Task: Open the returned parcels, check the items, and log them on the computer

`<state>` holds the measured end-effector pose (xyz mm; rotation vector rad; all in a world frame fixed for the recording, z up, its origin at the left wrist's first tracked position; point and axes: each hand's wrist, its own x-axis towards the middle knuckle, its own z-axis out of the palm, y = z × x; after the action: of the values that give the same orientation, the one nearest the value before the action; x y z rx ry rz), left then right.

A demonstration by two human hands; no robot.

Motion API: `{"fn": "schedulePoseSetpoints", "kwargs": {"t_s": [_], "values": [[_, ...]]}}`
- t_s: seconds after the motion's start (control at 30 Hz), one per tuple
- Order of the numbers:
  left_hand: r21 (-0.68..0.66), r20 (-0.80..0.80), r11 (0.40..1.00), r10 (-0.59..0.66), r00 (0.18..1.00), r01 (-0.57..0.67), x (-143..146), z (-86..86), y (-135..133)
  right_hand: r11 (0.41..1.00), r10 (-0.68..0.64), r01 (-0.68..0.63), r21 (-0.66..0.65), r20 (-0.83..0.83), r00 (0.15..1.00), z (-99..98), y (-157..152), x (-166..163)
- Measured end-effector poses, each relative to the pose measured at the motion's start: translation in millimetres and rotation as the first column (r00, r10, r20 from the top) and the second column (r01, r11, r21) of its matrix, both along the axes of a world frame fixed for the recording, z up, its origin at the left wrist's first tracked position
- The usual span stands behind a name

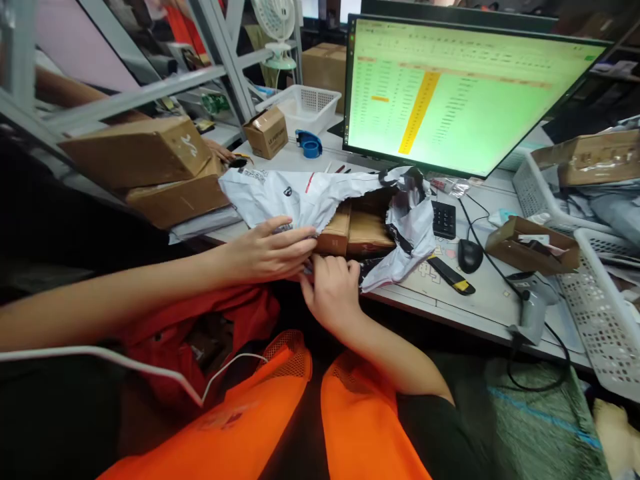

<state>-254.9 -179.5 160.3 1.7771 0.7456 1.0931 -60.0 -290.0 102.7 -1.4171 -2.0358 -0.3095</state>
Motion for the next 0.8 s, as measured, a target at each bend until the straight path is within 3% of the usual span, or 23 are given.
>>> {"fn": "schedulePoseSetpoints", "kwargs": {"t_s": [0.13,0.2,0.27,0.33,0.37,0.5,0.6,0.7,0.8], "values": [[-0.018,-0.118,0.975,-0.224,0.968,0.223,4,21.4,2,0.994,0.074,-0.08,-0.079,-0.069,0.995,-1.3,10,-11],[0.057,-0.231,0.946,-0.299,0.926,0.319,0,30.2,5,0.981,0.155,-0.164,-0.103,-0.09,0.984,1.3,10,-5],[0.219,-0.475,0.845,-0.344,0.81,0.488,-12,34.0,10,0.961,0.251,-0.258,-0.097,-0.084,0.964,0.7,9,6],[0.418,-0.672,0.682,-0.213,0.709,0.6,-34,31.1,17,0.933,0.349,-0.354,-0.066,-0.074,0.934,-5.1,6,19],[0.524,-0.701,0.609,-0.088,0.708,0.595,-48,26.9,21,0.917,0.392,-0.396,-0.049,-0.068,0.917,-10.0,3,25],[0.894,-0.416,0.359,0.446,0.793,0.267,-112,-6.4,33,0.895,0.447,-0.447,0.01,-0.045,0.894,-36.9,-14,43],[0.964,-0.194,0.265,0.684,0.703,0.009,-144,-34.8,42,0.899,0.438,-0.438,0.008,-0.043,0.898,-55.4,-31,54],[0.943,-0.121,0.286,0.771,0.626,-0.17,-147,-49.6,56,0.906,0.423,-0.423,-0.014,-0.019,0.906,-67.1,-47,69],[0.84,-0.174,0.441,0.77,0.614,-0.315,-126,-47.2,75,0.927,0.375,-0.375,-0.024,0.019,0.927,-70.4,-55,85]]}}
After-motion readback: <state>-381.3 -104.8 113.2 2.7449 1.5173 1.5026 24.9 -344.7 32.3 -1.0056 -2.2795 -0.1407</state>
